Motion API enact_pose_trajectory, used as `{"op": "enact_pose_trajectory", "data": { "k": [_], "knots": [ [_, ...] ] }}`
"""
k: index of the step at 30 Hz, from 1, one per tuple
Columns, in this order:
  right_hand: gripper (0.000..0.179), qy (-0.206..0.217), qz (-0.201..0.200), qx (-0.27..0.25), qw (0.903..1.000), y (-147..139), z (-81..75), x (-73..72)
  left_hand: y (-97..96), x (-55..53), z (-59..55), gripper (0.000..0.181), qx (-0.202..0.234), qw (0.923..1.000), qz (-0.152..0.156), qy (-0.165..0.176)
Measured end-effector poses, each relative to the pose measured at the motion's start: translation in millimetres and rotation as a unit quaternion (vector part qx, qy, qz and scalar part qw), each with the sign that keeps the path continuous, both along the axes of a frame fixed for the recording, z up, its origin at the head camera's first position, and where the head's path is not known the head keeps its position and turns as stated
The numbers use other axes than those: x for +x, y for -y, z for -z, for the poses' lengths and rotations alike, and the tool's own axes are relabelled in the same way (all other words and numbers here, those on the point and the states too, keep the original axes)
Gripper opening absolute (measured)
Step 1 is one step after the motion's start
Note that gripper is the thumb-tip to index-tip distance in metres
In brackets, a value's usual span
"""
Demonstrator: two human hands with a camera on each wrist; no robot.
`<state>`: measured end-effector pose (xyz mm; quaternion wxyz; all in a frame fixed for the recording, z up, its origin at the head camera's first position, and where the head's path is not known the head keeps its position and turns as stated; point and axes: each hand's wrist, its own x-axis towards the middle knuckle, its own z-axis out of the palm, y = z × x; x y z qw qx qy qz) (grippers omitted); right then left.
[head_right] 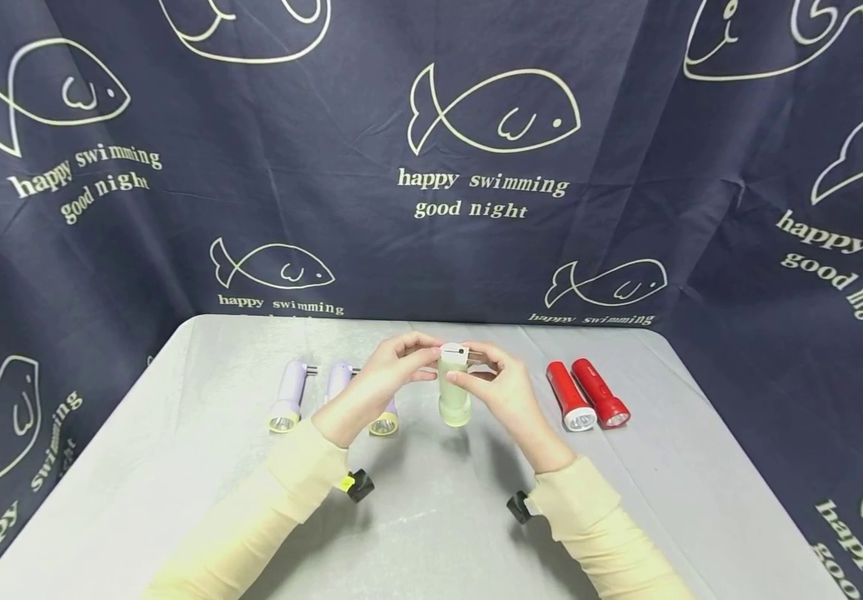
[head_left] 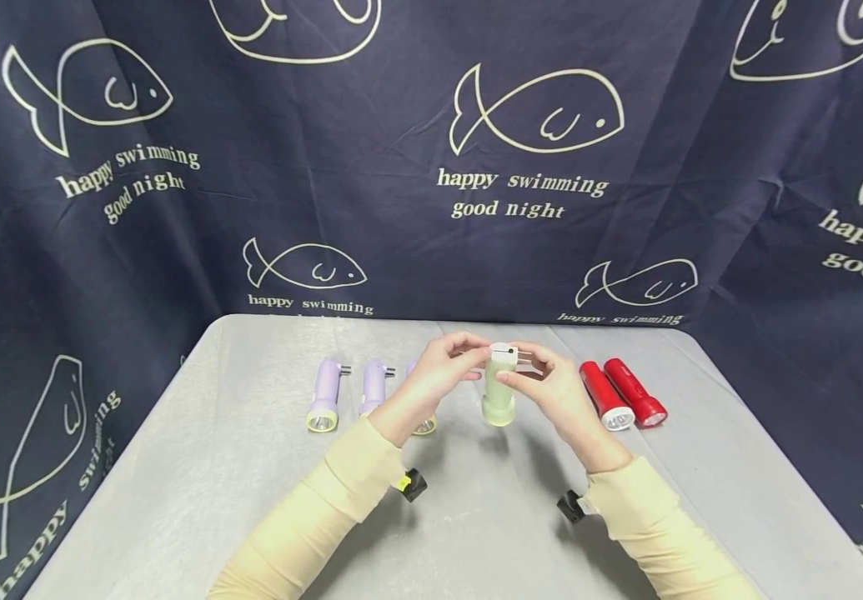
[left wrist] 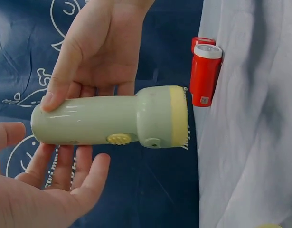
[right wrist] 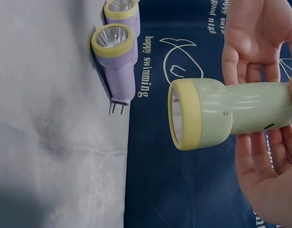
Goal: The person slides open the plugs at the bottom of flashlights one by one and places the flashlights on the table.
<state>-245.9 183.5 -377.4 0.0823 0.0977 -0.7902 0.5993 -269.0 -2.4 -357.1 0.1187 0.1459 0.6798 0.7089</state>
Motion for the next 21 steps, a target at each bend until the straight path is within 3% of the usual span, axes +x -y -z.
{"op": "enact_pose_trajectory", "data": {
  "k": [3,10,14,21],
  "knots": [
    [0.047,0.000,0.003,-0.006,1.0000,-1,-1.5,0.1,1.3,0.1,1.8,0.029,0.003,0.9996,0.017,-0.023],
    [0.046,-0.003,0.015,-0.002,0.9999,-4,-3.8,-0.2,2.9,-2.4,7.2,0.045,-0.040,0.9914,0.048,-0.115],
    [0.047,0.003,0.021,-0.011,0.9997,-4,-4.9,-0.3,1.6,-2.1,8.2,0.053,-0.042,0.9873,0.057,-0.142],
    [0.042,-0.002,0.020,-0.027,0.9994,-4,-5.5,0.4,-3.2,-0.4,13.3,0.061,-0.028,0.9854,0.049,-0.161]
  ]
}}
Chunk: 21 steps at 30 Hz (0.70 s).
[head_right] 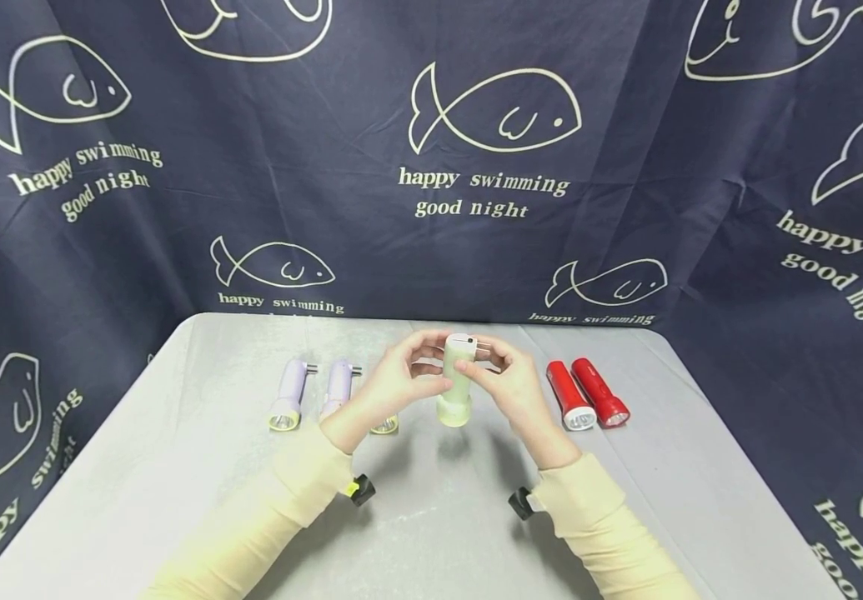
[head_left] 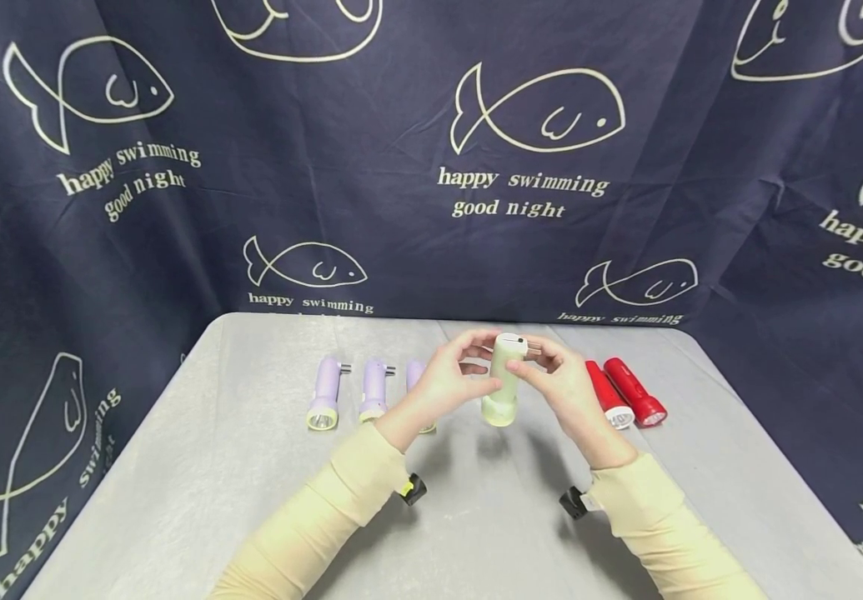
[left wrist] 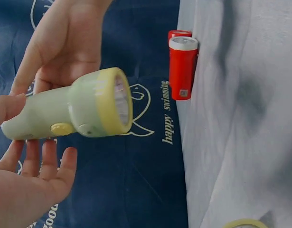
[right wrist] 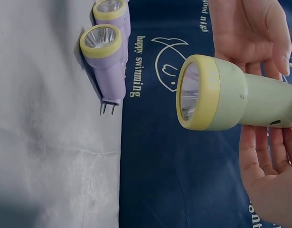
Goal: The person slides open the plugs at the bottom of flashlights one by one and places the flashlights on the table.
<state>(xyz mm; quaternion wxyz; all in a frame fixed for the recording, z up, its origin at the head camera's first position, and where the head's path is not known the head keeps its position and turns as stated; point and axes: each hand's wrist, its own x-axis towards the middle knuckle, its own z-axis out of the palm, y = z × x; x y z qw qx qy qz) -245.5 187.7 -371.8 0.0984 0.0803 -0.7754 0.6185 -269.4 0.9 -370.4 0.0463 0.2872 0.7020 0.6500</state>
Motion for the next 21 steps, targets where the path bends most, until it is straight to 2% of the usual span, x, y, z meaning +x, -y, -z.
{"op": "enact_pose_trajectory", "data": {
  "k": [8,11,14,21],
  "knots": [
    [0.040,-0.016,-0.009,-0.013,0.9998,1,2.3,-1.8,1.3,21.4,-18.8,0.057,0.015,0.9996,-0.016,-0.018],
    [0.040,-0.019,-0.011,-0.010,0.9997,1,3.0,-2.0,1.8,24.2,-20.0,0.056,0.017,0.9995,-0.019,-0.016],
    [0.039,-0.019,-0.013,-0.011,0.9997,2,3.7,-1.7,1.2,23.6,-17.7,0.056,0.018,0.9995,-0.021,-0.014],
    [0.036,-0.011,-0.022,-0.029,0.9993,2,4.1,-0.8,-5.2,7.8,5.1,0.058,0.019,0.9992,-0.034,-0.001]
  ]
}}
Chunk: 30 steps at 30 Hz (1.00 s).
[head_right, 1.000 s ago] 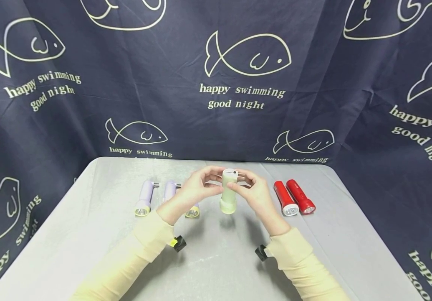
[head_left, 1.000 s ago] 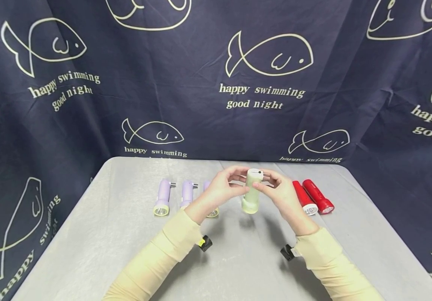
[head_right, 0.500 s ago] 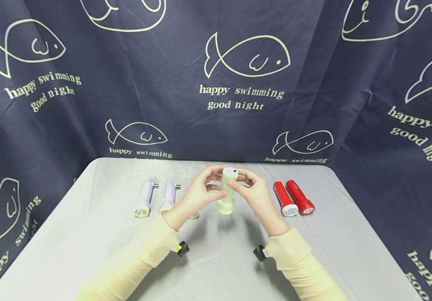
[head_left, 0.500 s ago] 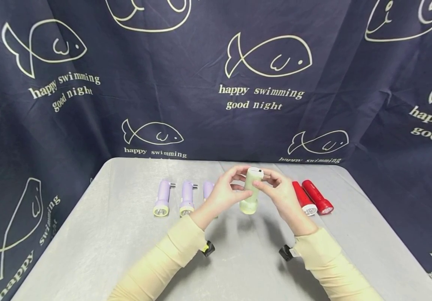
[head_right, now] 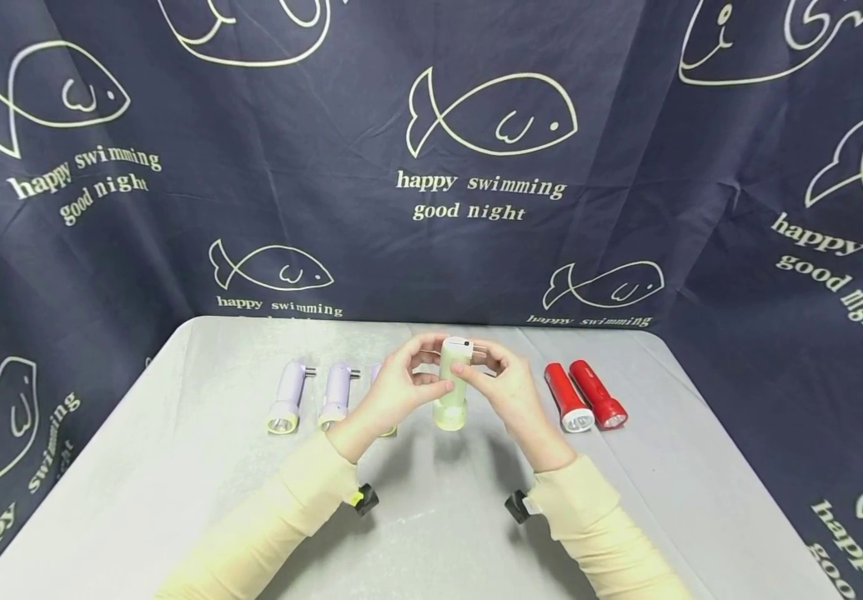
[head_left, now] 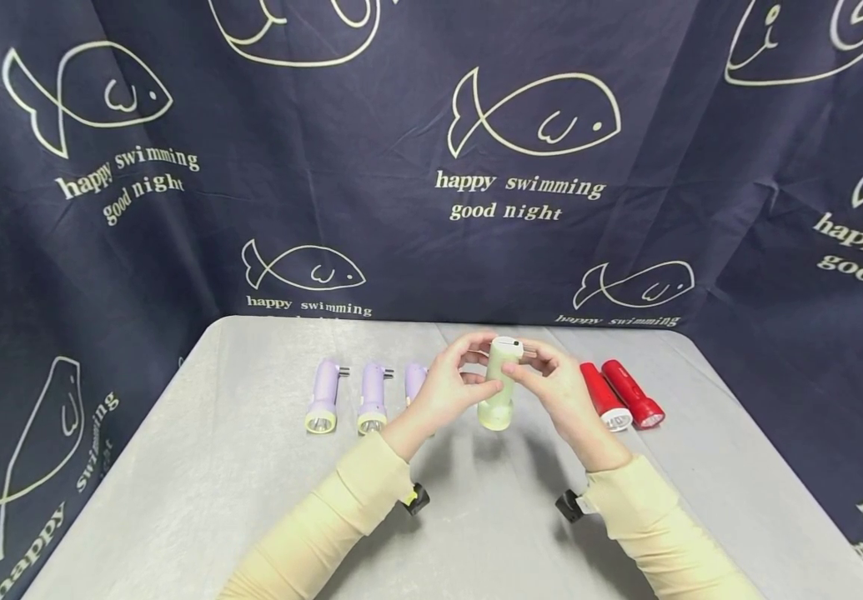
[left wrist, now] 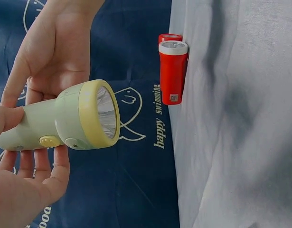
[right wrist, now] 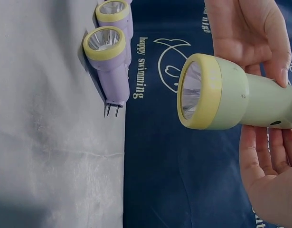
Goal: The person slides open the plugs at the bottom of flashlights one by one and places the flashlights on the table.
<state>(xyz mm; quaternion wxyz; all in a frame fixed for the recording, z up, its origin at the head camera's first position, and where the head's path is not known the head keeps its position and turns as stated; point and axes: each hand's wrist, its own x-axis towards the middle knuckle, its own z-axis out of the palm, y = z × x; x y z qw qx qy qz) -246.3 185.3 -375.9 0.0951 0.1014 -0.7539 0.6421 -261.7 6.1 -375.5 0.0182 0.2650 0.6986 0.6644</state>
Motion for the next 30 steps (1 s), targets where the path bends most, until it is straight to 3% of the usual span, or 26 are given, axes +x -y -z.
{"op": "enact_pose_trajectory", "data": {
  "k": [8,14,22,30],
  "knots": [
    [0.039,0.018,-0.015,-0.003,0.9997,1,-1.6,1.4,1.4,1.2,-3.0,0.057,-0.012,0.9998,-0.010,0.008],
    [0.039,0.010,-0.024,-0.005,0.9996,1,0.6,-0.1,2.5,-5.9,0.5,0.057,-0.011,0.9997,-0.018,0.007],
    [0.045,0.014,-0.030,0.025,0.9992,1,7.2,-0.9,5.5,-9.0,-9.3,0.058,0.005,0.9997,-0.023,-0.006],
    [0.044,0.014,-0.040,0.023,0.9988,2,9.9,-0.5,7.5,-14.6,-16.7,0.059,0.018,0.9992,-0.035,-0.008]
  ]
}}
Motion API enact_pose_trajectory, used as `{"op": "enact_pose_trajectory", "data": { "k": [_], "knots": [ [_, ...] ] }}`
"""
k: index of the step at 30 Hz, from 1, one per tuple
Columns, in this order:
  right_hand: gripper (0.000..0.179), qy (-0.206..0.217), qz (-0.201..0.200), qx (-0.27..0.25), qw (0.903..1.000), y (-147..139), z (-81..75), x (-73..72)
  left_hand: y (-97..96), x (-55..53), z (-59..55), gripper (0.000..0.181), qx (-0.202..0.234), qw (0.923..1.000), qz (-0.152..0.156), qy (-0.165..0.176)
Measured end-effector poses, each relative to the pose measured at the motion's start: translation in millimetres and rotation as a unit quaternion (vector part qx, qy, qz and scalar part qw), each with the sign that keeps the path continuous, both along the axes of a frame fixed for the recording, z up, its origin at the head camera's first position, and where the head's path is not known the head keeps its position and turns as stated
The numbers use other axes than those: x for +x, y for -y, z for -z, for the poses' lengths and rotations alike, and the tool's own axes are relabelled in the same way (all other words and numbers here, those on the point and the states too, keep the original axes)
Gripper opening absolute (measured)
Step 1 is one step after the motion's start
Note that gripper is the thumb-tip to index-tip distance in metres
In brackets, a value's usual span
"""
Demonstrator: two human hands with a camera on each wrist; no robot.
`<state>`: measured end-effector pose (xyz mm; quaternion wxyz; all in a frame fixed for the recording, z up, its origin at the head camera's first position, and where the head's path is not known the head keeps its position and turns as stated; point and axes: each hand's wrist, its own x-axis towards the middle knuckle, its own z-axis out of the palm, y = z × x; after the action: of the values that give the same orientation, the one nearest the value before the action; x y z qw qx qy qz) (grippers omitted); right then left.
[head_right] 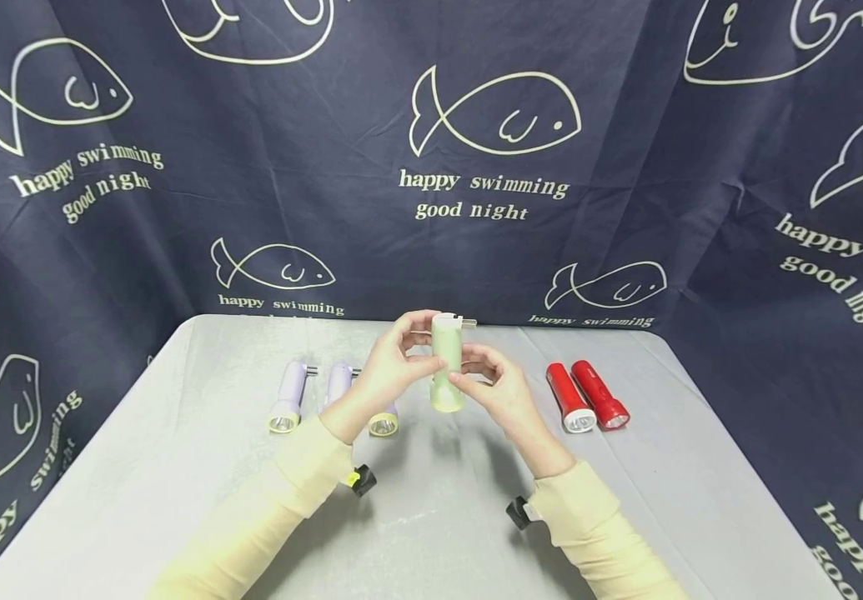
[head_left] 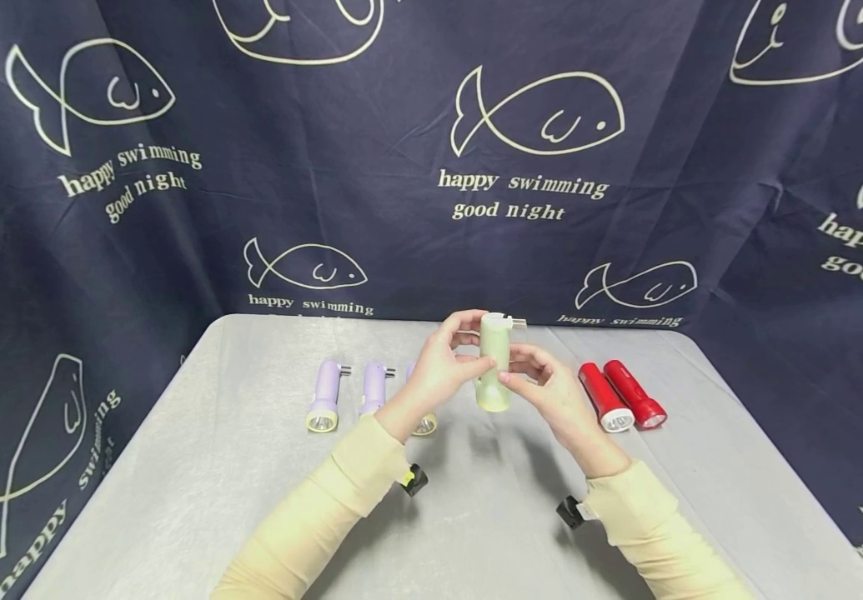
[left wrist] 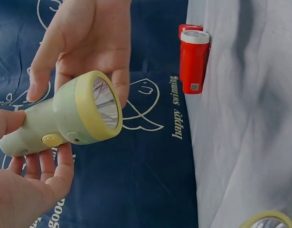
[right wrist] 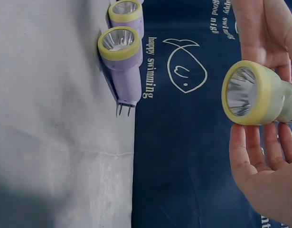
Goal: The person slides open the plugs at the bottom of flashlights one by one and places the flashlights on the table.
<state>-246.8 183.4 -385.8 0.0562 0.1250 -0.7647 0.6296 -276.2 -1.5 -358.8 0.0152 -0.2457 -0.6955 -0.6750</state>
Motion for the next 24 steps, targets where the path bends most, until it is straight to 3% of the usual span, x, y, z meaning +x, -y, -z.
{"op": "enact_pose_trajectory", "data": {
  "k": [15,24],
  "knots": [
    [0.041,0.016,0.007,0.014,0.9997,1.3,3.0,0.8,-0.2,-5.1,-4.8,0.057,0.003,0.9999,-0.016,0.005],
    [0.039,-0.001,0.017,0.004,0.9998,0.9,3.0,1.3,0.2,-3.6,-6.6,0.057,-0.003,0.9997,-0.013,0.020]
  ]
}}
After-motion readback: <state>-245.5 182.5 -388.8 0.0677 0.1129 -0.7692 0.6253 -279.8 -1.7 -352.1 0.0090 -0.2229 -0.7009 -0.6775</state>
